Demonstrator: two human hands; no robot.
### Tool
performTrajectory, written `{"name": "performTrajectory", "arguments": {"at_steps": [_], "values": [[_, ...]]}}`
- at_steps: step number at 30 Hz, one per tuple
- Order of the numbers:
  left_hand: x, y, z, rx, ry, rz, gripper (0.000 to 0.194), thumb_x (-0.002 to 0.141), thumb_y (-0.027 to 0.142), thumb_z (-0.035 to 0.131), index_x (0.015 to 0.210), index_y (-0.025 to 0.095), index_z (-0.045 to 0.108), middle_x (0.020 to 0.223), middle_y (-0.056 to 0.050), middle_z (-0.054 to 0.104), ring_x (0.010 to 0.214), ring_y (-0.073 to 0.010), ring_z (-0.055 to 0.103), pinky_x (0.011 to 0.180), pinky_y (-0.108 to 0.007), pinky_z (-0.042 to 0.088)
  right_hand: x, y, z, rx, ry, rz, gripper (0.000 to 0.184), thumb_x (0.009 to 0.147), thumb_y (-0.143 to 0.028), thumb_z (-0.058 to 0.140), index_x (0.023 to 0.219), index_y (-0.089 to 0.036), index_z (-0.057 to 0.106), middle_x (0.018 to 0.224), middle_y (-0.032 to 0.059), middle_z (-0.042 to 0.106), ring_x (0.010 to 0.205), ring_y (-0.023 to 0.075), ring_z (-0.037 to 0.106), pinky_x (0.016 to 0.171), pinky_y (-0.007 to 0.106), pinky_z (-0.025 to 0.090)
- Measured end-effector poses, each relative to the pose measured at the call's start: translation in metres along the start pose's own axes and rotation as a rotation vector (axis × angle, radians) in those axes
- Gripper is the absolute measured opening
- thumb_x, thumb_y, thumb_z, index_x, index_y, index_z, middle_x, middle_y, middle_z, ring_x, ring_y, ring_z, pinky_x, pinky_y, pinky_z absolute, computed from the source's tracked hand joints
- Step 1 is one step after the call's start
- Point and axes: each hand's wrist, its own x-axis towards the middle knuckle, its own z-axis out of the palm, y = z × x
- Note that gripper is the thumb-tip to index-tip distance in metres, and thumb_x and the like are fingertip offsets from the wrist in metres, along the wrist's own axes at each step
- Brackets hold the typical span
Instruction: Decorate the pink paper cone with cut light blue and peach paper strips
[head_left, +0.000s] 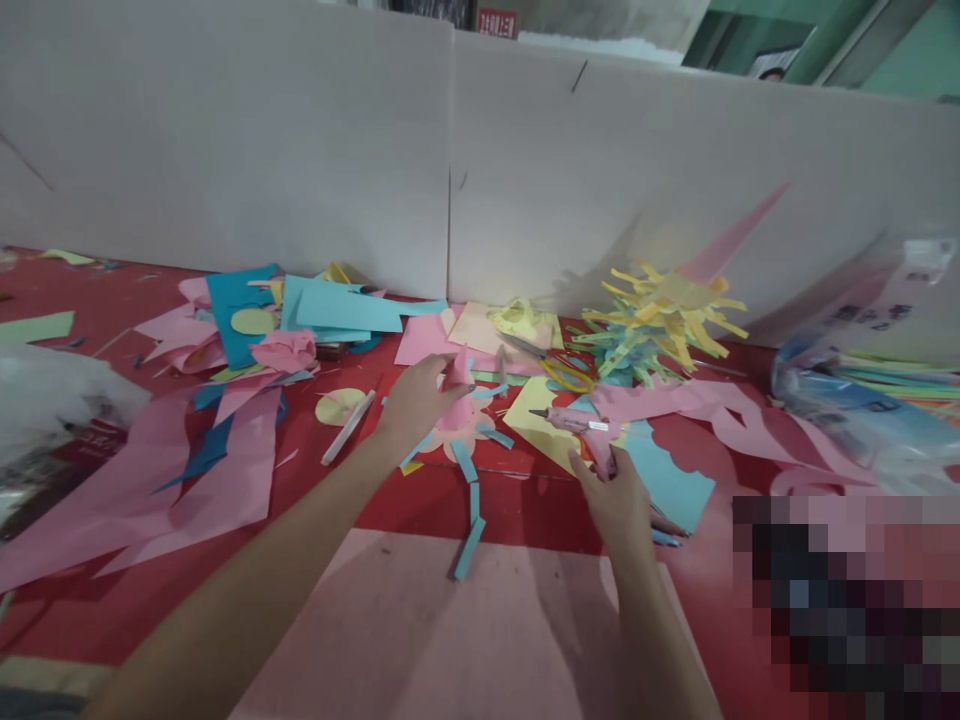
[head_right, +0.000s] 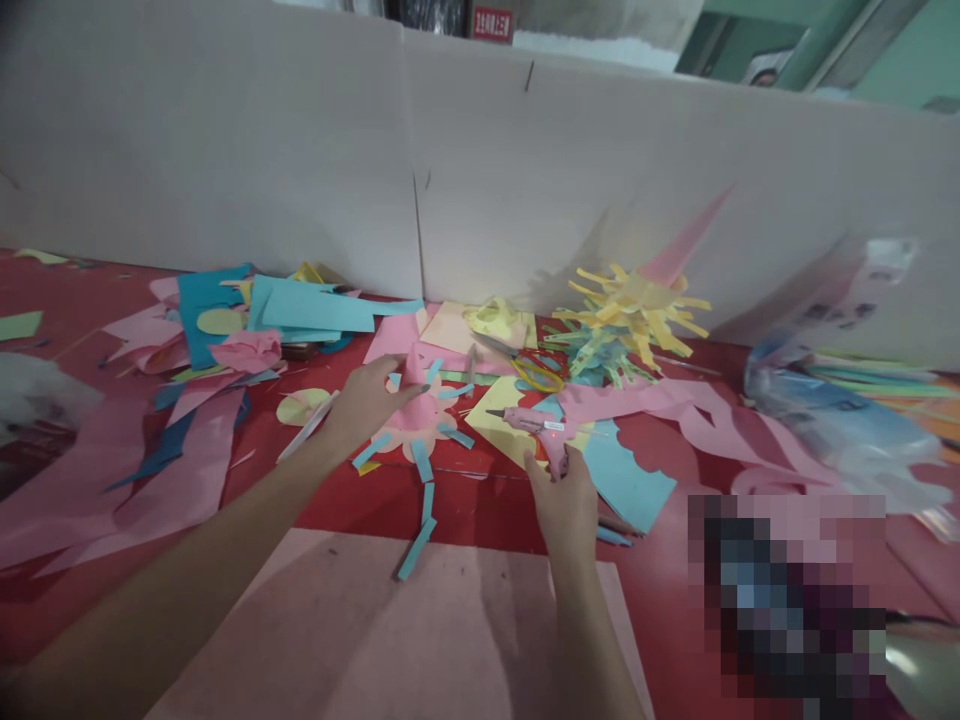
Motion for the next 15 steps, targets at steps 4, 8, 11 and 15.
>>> {"name": "performTrajectory", "arguments": {"at_steps": [4, 8, 11, 15], "values": [[0.0, -0.004, -0.006, -0.024, 0.048, -0.027, 0.027, 0.077, 0.033, 0.055, 0.101, 0.021, 0.058, 0.102, -0.007, 0.065, 0.091, -0.0228, 0.06, 0.078, -0.034, 0.045, 0.0, 0.0, 0.001, -0.007, 0.0, 0.004, 0.053, 0.068, -0.06, 0.05, 0.095, -0.015, 0.054, 0.072, 0.0033, 0.054, 0.064, 0.0181, 0.047, 0.059, 0.027, 0.036], [0.002, -0.001, -0.017, -0.021, 0.047, -0.04, 0.031, 0.076, 0.028, 0.057, 0.105, 0.018, 0.058, 0.107, -0.008, 0.064, 0.095, -0.0233, 0.059, 0.081, -0.033, 0.045, -0.001, -0.002, -0.001, -0.001, -0.013, 0.009, 0.05, 0.068, -0.059, 0.05, 0.092, -0.015, 0.053, 0.071, 0.0024, 0.053, 0.064, 0.0176, 0.047, 0.058, 0.027, 0.035], [0.002, 0.003, -0.023, 0.006, 0.063, -0.048, 0.031, 0.075, 0.028, 0.058, 0.105, 0.018, 0.059, 0.105, -0.009, 0.065, 0.095, -0.0242, 0.06, 0.08, -0.033, 0.045, -0.002, -0.004, -0.002, -0.001, -0.019, 0.002, 0.046, 0.068, -0.058, 0.05, 0.088, -0.016, 0.053, 0.068, 0.0012, 0.052, 0.061, 0.0169, 0.046, 0.057, 0.026, 0.035], [0.002, 0.002, -0.026, 0.016, 0.069, -0.003, 0.029, 0.077, 0.03, 0.057, 0.103, 0.02, 0.06, 0.104, -0.008, 0.065, 0.094, -0.0242, 0.06, 0.079, -0.033, 0.045, -0.002, -0.004, -0.002, -0.006, -0.012, 0.0, 0.047, 0.068, -0.058, 0.051, 0.088, -0.016, 0.052, 0.069, 0.0019, 0.052, 0.062, 0.0171, 0.046, 0.057, 0.026, 0.035]]}}
